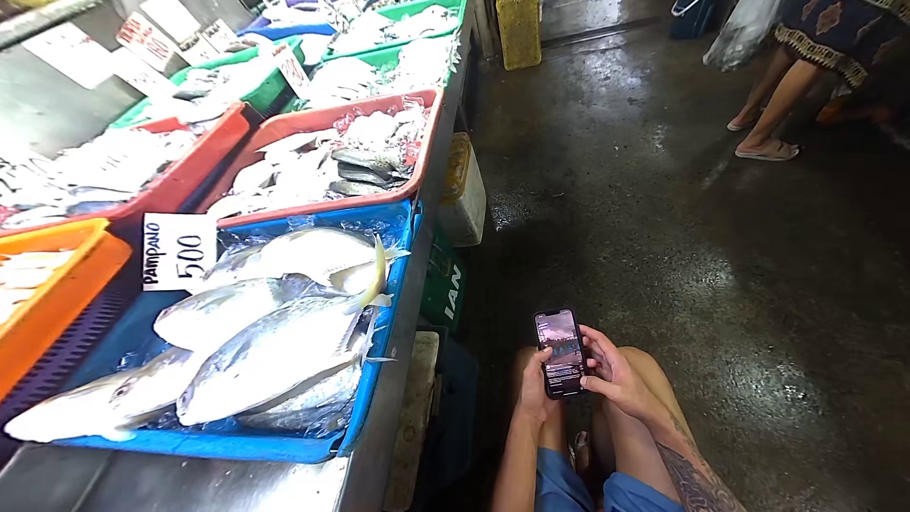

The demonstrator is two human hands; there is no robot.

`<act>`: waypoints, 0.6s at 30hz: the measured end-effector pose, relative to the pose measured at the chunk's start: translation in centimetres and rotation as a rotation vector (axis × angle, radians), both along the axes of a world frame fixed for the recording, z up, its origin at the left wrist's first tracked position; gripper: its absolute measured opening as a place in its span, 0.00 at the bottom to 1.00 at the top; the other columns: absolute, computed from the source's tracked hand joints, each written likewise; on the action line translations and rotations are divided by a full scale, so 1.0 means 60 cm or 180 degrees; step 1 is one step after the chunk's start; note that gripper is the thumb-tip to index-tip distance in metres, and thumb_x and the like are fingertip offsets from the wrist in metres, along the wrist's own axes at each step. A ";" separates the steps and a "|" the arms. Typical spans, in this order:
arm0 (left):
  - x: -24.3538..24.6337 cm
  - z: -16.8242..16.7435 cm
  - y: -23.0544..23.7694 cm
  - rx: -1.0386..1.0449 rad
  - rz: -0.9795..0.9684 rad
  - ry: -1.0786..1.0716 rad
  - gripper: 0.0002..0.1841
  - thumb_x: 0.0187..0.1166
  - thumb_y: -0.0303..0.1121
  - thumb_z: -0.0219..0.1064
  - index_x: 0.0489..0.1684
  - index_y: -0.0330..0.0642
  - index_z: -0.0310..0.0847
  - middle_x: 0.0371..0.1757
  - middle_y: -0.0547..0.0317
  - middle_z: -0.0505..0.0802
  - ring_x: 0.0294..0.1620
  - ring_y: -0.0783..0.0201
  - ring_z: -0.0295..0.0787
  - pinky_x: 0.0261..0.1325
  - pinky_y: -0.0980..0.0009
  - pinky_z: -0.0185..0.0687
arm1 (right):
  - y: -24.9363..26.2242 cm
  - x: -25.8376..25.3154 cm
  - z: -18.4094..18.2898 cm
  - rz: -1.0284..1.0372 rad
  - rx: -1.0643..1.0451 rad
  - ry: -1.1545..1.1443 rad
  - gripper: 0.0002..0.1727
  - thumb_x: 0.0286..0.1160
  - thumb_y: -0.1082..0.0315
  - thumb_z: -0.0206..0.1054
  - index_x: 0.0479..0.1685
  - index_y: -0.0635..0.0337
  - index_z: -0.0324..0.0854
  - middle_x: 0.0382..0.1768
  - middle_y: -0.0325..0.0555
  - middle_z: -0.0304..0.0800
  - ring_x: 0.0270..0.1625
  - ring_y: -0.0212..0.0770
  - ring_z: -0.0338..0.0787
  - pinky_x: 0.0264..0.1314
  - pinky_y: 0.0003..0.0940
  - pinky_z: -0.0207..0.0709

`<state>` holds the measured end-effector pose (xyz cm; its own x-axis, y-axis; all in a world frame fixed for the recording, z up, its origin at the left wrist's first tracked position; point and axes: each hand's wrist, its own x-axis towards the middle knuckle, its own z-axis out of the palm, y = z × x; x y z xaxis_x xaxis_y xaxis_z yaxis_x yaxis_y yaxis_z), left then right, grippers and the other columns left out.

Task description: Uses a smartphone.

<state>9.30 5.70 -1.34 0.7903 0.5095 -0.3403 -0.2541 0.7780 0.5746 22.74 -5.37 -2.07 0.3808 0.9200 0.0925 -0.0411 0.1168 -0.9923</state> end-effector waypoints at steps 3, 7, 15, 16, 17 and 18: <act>0.001 0.001 0.000 -0.0026 0.0022 0.0006 0.21 0.86 0.40 0.43 0.63 0.39 0.76 0.50 0.45 0.95 0.50 0.55 0.96 0.54 0.58 0.93 | 0.000 0.000 0.001 -0.0001 0.0004 0.0021 0.51 0.57 0.71 0.73 0.89 0.68 0.53 0.71 0.53 0.79 0.68 0.41 0.85 0.67 0.32 0.84; 0.002 0.003 -0.001 0.0013 0.0062 0.0029 0.21 0.88 0.41 0.41 0.63 0.39 0.75 0.50 0.46 0.95 0.50 0.55 0.96 0.53 0.58 0.93 | 0.000 0.001 0.002 0.0007 -0.0007 -0.0032 0.51 0.57 0.70 0.74 0.88 0.69 0.53 0.70 0.52 0.80 0.67 0.39 0.85 0.67 0.32 0.84; 0.001 0.002 -0.002 0.0049 0.0054 -0.0043 0.23 0.89 0.42 0.39 0.62 0.38 0.77 0.51 0.45 0.95 0.51 0.55 0.95 0.55 0.58 0.92 | -0.001 0.001 -0.002 -0.0009 0.0016 -0.0017 0.50 0.57 0.70 0.73 0.88 0.68 0.54 0.71 0.53 0.79 0.67 0.40 0.85 0.67 0.32 0.84; 0.001 0.003 -0.002 0.0051 0.0054 -0.0048 0.24 0.89 0.42 0.38 0.62 0.38 0.77 0.51 0.45 0.95 0.51 0.55 0.95 0.55 0.58 0.92 | -0.001 0.001 0.000 -0.0006 0.0008 -0.0014 0.51 0.57 0.70 0.73 0.88 0.68 0.54 0.70 0.53 0.79 0.67 0.40 0.85 0.67 0.32 0.84; 0.001 0.003 -0.002 0.0049 0.0054 -0.0055 0.24 0.89 0.42 0.38 0.62 0.38 0.77 0.51 0.45 0.95 0.51 0.55 0.95 0.55 0.58 0.92 | -0.001 0.001 0.000 -0.0006 0.0000 -0.0014 0.51 0.57 0.70 0.73 0.88 0.68 0.54 0.70 0.53 0.80 0.67 0.40 0.85 0.67 0.32 0.84; 0.001 0.003 -0.002 0.0041 0.0046 -0.0073 0.24 0.89 0.42 0.38 0.62 0.39 0.77 0.51 0.45 0.95 0.51 0.55 0.95 0.55 0.58 0.92 | -0.001 0.001 0.000 -0.0002 0.0001 -0.0011 0.51 0.57 0.70 0.73 0.88 0.68 0.54 0.70 0.53 0.80 0.67 0.40 0.86 0.67 0.32 0.84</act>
